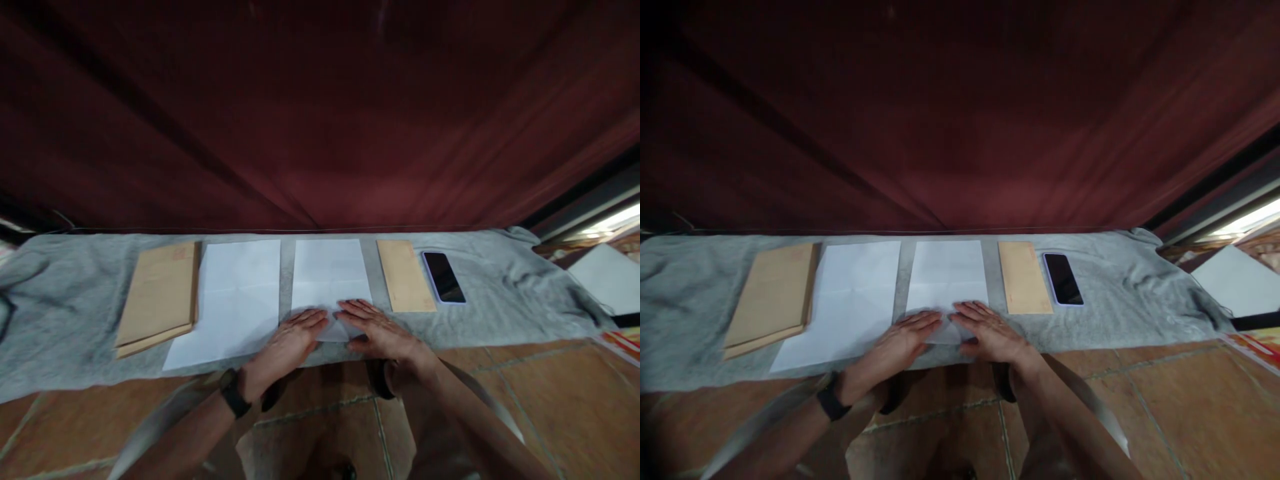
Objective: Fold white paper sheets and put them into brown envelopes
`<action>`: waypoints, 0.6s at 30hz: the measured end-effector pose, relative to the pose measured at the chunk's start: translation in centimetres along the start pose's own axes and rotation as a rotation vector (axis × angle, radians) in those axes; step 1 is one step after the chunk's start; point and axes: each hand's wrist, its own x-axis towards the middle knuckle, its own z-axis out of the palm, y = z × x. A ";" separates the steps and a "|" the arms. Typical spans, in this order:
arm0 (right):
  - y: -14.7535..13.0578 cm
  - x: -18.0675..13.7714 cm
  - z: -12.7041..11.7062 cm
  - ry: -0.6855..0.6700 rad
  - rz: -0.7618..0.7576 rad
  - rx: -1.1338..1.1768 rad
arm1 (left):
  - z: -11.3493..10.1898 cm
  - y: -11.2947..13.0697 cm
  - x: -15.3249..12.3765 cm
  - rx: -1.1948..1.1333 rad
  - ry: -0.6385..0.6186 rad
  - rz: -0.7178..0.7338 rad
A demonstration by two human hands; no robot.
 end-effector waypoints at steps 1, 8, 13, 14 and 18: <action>0.1 -0.2 -0.3 0.000 0.008 0.006 | -0.3 -0.6 -0.1 -0.026 -0.006 -0.004; 0.6 -1.1 -1.2 0.025 -0.001 0.035 | -1.8 -4.4 -0.5 -0.270 -0.047 -0.030; 2.0 -1.3 -1.5 0.082 0.004 0.107 | -2.9 -4.9 -0.3 -0.514 -0.095 -0.124; 2.2 -1.3 -1.7 0.080 0.001 0.136 | -3.2 -4.9 -0.3 -0.562 -0.134 -0.147; 2.6 -1.6 -2.2 0.050 0.003 0.221 | -4.0 -5.1 -0.2 -0.625 -0.193 -0.171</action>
